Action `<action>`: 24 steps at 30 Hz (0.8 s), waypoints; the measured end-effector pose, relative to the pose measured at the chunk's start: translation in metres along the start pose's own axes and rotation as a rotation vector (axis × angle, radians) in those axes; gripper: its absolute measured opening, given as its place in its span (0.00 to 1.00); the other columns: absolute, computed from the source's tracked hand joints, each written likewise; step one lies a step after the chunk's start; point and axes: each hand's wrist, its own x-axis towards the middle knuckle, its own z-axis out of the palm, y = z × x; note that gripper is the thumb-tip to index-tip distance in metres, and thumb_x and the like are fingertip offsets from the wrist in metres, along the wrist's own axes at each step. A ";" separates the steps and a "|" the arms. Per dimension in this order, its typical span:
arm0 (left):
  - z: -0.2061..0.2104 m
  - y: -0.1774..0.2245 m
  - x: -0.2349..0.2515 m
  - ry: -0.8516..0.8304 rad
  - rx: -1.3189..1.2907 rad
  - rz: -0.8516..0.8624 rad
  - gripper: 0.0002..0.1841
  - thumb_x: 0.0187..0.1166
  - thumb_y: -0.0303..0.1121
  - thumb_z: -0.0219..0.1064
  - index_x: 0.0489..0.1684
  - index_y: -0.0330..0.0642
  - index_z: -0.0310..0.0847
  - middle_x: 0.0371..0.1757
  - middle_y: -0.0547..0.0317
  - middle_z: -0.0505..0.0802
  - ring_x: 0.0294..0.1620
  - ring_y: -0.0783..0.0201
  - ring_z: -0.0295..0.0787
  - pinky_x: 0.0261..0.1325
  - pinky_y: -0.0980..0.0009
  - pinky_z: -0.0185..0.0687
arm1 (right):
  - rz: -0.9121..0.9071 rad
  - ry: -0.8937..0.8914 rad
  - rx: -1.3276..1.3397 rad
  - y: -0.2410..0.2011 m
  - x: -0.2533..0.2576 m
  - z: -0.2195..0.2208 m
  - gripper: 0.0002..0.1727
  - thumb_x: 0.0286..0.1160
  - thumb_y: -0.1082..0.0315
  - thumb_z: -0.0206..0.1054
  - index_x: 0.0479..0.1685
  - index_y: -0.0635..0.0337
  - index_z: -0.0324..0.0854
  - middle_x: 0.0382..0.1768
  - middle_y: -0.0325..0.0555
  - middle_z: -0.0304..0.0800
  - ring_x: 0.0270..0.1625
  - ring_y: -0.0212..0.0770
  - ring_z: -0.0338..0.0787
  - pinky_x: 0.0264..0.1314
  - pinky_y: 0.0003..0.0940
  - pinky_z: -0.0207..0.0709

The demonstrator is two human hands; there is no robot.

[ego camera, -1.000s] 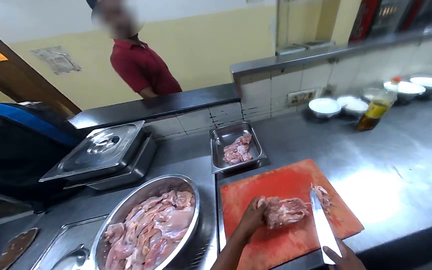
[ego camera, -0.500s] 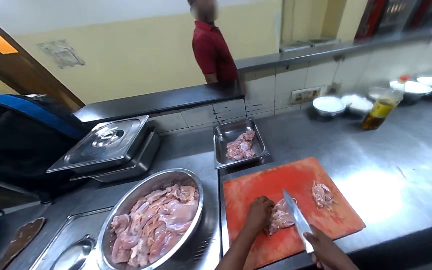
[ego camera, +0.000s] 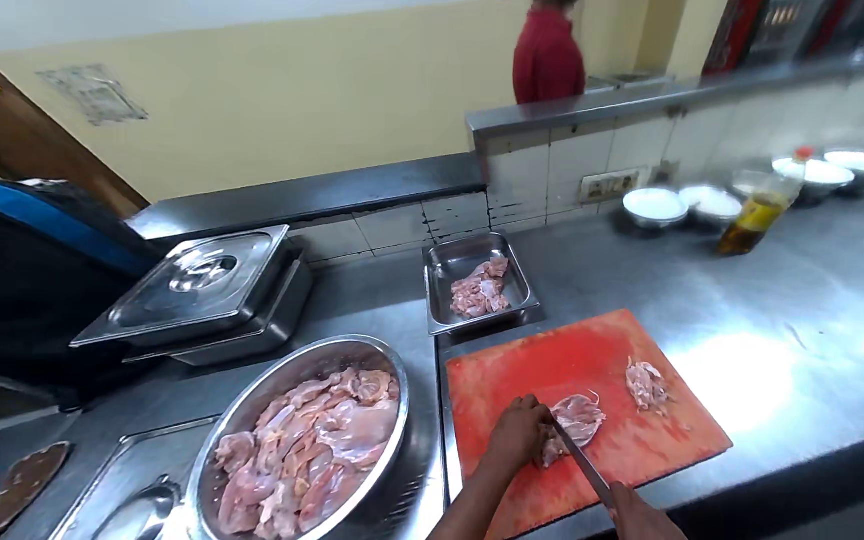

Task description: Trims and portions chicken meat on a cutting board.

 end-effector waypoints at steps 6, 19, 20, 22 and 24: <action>-0.002 0.010 0.000 -0.009 -0.028 -0.056 0.16 0.86 0.31 0.60 0.65 0.37 0.86 0.72 0.45 0.86 0.77 0.47 0.80 0.82 0.54 0.72 | 0.039 0.028 0.003 -0.028 0.030 0.001 0.25 0.91 0.68 0.46 0.83 0.67 0.60 0.69 0.71 0.78 0.64 0.68 0.87 0.62 0.60 0.82; 0.004 0.005 -0.005 0.037 -0.077 -0.084 0.19 0.83 0.29 0.65 0.72 0.37 0.80 0.70 0.39 0.85 0.75 0.41 0.79 0.80 0.51 0.72 | 0.029 0.086 -0.013 0.002 0.067 -0.014 0.26 0.92 0.62 0.50 0.84 0.63 0.60 0.70 0.68 0.80 0.68 0.67 0.86 0.67 0.62 0.79; 0.002 0.005 -0.005 0.035 -0.097 -0.109 0.24 0.82 0.29 0.66 0.78 0.38 0.75 0.73 0.37 0.84 0.77 0.40 0.78 0.82 0.49 0.72 | 0.036 0.081 -0.015 0.007 0.067 -0.016 0.27 0.91 0.62 0.51 0.85 0.63 0.59 0.70 0.69 0.80 0.68 0.67 0.85 0.67 0.62 0.78; -0.001 0.008 -0.003 0.019 -0.113 -0.154 0.28 0.82 0.30 0.66 0.83 0.37 0.69 0.76 0.34 0.81 0.79 0.39 0.76 0.83 0.48 0.71 | 0.040 0.088 -0.026 0.003 0.067 -0.018 0.25 0.91 0.63 0.51 0.83 0.63 0.60 0.67 0.68 0.81 0.67 0.66 0.86 0.67 0.61 0.79; 0.001 0.012 -0.004 0.002 -0.097 -0.165 0.25 0.83 0.30 0.64 0.80 0.37 0.73 0.76 0.34 0.80 0.79 0.39 0.75 0.83 0.49 0.70 | 0.045 0.085 -0.030 -0.004 0.062 -0.013 0.24 0.91 0.65 0.50 0.82 0.64 0.60 0.66 0.67 0.81 0.66 0.65 0.87 0.66 0.59 0.80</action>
